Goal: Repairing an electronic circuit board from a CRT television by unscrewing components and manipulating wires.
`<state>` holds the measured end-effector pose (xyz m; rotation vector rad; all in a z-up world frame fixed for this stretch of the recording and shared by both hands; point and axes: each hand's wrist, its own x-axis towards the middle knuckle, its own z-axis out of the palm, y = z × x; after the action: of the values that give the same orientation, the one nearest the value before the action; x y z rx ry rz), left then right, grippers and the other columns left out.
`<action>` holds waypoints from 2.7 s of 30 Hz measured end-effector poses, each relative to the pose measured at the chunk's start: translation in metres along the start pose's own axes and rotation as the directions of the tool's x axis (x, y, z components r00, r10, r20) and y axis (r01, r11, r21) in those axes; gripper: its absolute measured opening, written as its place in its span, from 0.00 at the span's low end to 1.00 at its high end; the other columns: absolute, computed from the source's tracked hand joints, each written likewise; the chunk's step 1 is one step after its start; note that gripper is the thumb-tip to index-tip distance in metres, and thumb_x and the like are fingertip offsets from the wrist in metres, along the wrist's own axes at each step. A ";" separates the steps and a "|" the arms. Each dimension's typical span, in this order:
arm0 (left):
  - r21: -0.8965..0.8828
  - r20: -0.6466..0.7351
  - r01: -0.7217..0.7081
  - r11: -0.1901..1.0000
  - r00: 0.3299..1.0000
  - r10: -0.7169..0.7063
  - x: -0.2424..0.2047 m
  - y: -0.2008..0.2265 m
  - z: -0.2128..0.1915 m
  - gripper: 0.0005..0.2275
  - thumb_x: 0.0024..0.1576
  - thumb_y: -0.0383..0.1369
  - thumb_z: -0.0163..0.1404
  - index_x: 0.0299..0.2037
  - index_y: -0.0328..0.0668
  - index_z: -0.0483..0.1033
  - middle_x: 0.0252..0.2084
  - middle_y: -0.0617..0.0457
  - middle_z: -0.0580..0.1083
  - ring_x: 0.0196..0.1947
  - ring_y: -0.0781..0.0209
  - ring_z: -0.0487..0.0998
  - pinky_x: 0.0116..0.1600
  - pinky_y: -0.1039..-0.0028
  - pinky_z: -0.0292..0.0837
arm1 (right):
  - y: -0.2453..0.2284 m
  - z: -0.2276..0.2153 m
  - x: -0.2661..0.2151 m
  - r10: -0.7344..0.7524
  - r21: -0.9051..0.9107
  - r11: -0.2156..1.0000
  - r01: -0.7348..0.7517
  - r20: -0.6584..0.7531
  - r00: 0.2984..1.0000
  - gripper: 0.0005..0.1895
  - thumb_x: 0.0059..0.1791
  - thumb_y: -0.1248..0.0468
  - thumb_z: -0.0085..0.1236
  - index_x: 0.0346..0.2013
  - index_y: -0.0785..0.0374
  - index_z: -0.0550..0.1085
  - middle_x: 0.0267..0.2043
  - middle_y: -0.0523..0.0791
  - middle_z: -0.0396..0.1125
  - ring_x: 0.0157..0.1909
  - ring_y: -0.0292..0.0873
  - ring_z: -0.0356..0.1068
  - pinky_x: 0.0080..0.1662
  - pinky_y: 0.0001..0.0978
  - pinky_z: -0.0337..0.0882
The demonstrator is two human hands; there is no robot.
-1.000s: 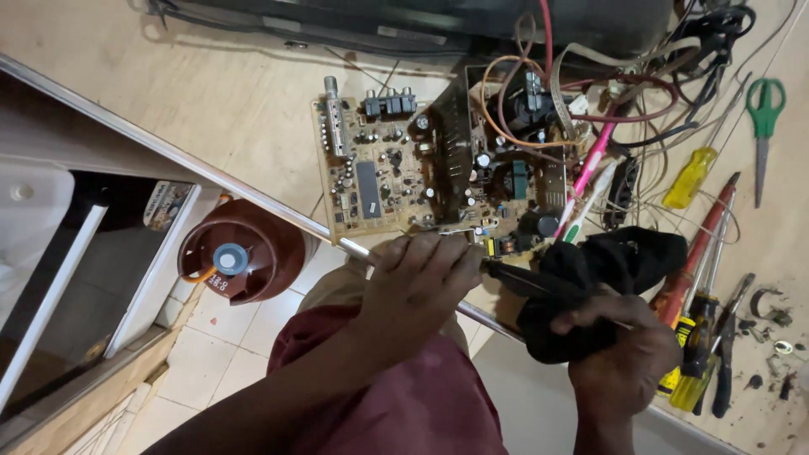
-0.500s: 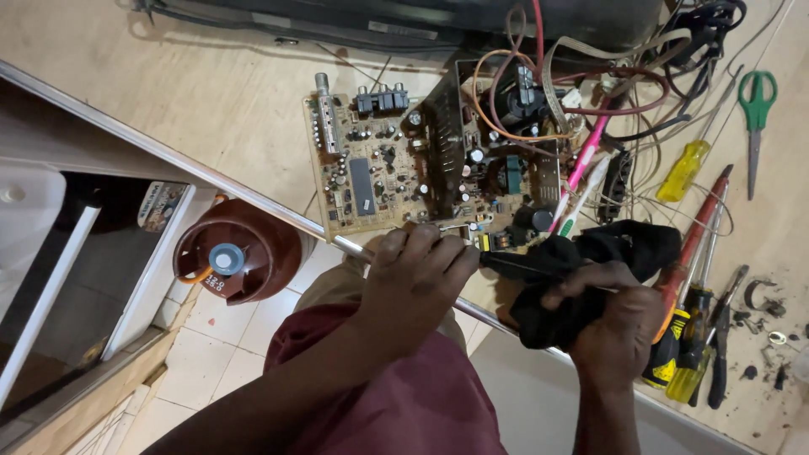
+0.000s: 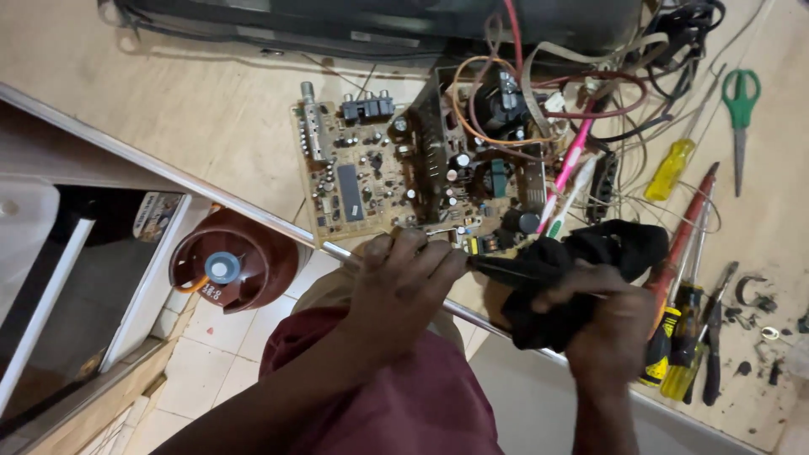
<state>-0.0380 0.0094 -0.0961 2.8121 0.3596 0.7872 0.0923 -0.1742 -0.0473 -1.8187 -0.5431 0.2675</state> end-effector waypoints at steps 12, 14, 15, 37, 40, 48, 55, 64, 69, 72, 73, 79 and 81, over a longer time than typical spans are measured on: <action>0.068 -0.013 -0.002 0.998 1.000 0.003 0.005 0.002 -0.007 0.04 0.63 0.35 0.57 0.44 0.58 0.76 0.31 0.68 0.72 0.38 0.63 0.73 0.49 0.71 0.56 | -0.006 -0.016 0.000 0.001 0.154 0.988 0.002 -0.019 1.000 0.11 0.49 0.62 0.49 0.26 0.64 0.67 0.24 0.54 0.66 0.25 0.44 0.69 0.38 0.31 0.71; 0.100 -0.024 -0.004 0.995 1.000 0.007 0.003 0.000 -0.004 0.06 0.61 0.34 0.59 0.44 0.58 0.77 0.31 0.67 0.73 0.38 0.63 0.74 0.50 0.72 0.55 | -0.012 -0.007 -0.002 -0.088 0.016 0.996 0.087 0.060 0.994 0.37 0.62 0.38 0.33 0.28 0.65 0.73 0.24 0.49 0.69 0.27 0.42 0.72 0.61 0.31 0.66; 0.104 -0.018 -0.003 0.995 1.000 0.005 0.003 -0.001 -0.006 0.06 0.61 0.34 0.59 0.44 0.58 0.77 0.31 0.67 0.73 0.38 0.63 0.74 0.50 0.72 0.55 | -0.017 -0.003 0.000 -0.084 0.020 0.996 0.083 0.063 0.995 0.37 0.62 0.38 0.33 0.28 0.65 0.73 0.24 0.49 0.69 0.27 0.42 0.72 0.61 0.31 0.66; 0.085 -0.057 0.047 0.995 0.997 -0.042 -0.008 0.000 0.009 0.06 0.64 0.40 0.58 0.40 0.61 0.72 0.26 0.67 0.70 0.37 0.64 0.75 0.47 0.70 0.56 | -0.065 0.029 0.010 -0.289 -0.301 0.873 0.383 0.313 0.905 0.39 0.60 0.44 0.23 0.25 0.67 0.74 0.26 0.48 0.68 0.26 0.44 0.66 0.32 0.34 0.58; 0.045 -0.055 0.043 0.998 0.998 -0.040 -0.005 0.001 0.007 0.06 0.64 0.37 0.58 0.39 0.59 0.72 0.26 0.66 0.71 0.36 0.63 0.74 0.48 0.71 0.55 | -0.063 0.029 0.011 -0.302 -0.308 0.867 0.391 0.299 0.905 0.39 0.60 0.43 0.23 0.25 0.67 0.74 0.27 0.48 0.68 0.27 0.44 0.67 0.32 0.33 0.59; 0.011 0.005 0.036 0.999 0.999 -0.036 -0.003 0.002 -0.005 0.04 0.65 0.38 0.56 0.40 0.57 0.73 0.27 0.64 0.70 0.35 0.61 0.72 0.46 0.69 0.57 | -0.065 0.025 0.002 -0.343 -0.360 0.838 0.410 0.235 0.909 0.43 0.60 0.41 0.20 0.25 0.67 0.77 0.26 0.51 0.69 0.29 0.48 0.70 0.34 0.35 0.63; 0.005 -0.005 0.022 1.000 1.000 -0.022 -0.003 0.000 -0.003 0.05 0.64 0.33 0.54 0.39 0.54 0.71 0.32 0.66 0.73 0.36 0.61 0.71 0.48 0.69 0.55 | -0.038 0.017 -0.006 -0.383 -0.363 0.813 0.455 0.255 0.888 0.29 0.55 0.65 0.23 0.25 0.66 0.77 0.25 0.50 0.69 0.26 0.47 0.66 0.34 0.36 0.63; 0.045 -0.006 0.009 0.999 1.000 -0.009 -0.001 0.000 -0.002 0.07 0.64 0.37 0.58 0.39 0.55 0.71 0.31 0.66 0.72 0.37 0.62 0.72 0.50 0.71 0.57 | -0.047 0.027 -0.019 -0.526 -0.341 0.714 0.612 0.316 0.790 0.35 0.59 0.50 0.24 0.25 0.69 0.74 0.23 0.50 0.66 0.28 0.50 0.70 0.32 0.35 0.67; 0.048 0.020 -0.010 0.999 1.000 0.009 0.000 -0.002 -0.004 0.12 0.59 0.43 0.65 0.40 0.55 0.73 0.30 0.68 0.73 0.39 0.62 0.73 0.47 0.69 0.59 | -0.046 0.020 -0.018 -0.598 -0.289 0.668 0.685 0.338 0.726 0.36 0.59 0.51 0.24 0.20 0.68 0.72 0.20 0.47 0.61 0.21 0.47 0.62 0.27 0.34 0.57; -0.039 0.009 0.013 0.999 1.000 -0.012 0.004 0.001 -0.005 0.09 0.60 0.39 0.63 0.36 0.54 0.74 0.30 0.66 0.75 0.38 0.60 0.74 0.43 0.68 0.62 | -0.015 -0.003 -0.020 -0.596 -0.346 0.716 0.606 0.147 0.789 0.42 0.61 0.44 0.22 0.22 0.64 0.78 0.22 0.49 0.68 0.26 0.50 0.72 0.33 0.39 0.71; -0.014 0.006 0.009 1.000 1.000 -0.009 0.004 0.001 -0.006 0.08 0.60 0.37 0.60 0.34 0.54 0.72 0.28 0.66 0.73 0.37 0.60 0.73 0.44 0.69 0.62 | -0.006 -0.011 -0.014 -0.468 -0.530 0.674 0.514 0.232 0.853 0.28 0.60 0.53 0.33 0.29 0.56 0.80 0.29 0.45 0.71 0.31 0.46 0.73 0.33 0.38 0.67; 0.077 0.011 0.003 0.997 1.000 -0.004 0.002 0.000 -0.003 0.11 0.62 0.39 0.61 0.31 0.56 0.71 0.23 0.65 0.69 0.37 0.61 0.74 0.45 0.71 0.61 | -0.041 0.007 0.055 -0.103 -0.255 0.955 0.155 0.203 0.974 0.34 0.61 0.49 0.26 0.30 0.69 0.75 0.26 0.49 0.70 0.27 0.42 0.70 0.33 0.30 0.67; 0.105 0.010 0.012 0.994 1.000 -0.013 0.001 0.000 -0.002 0.13 0.62 0.41 0.62 0.31 0.57 0.70 0.22 0.66 0.68 0.36 0.63 0.74 0.46 0.71 0.61 | -0.045 0.008 0.064 -0.127 -0.198 0.965 0.172 0.220 0.967 0.39 0.61 0.41 0.26 0.30 0.70 0.73 0.23 0.49 0.67 0.24 0.42 0.68 0.31 0.29 0.66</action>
<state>-0.0381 0.0098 -0.0937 2.9072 0.4283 0.7725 0.1340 -0.1260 -0.0013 -1.9588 -0.8815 0.3042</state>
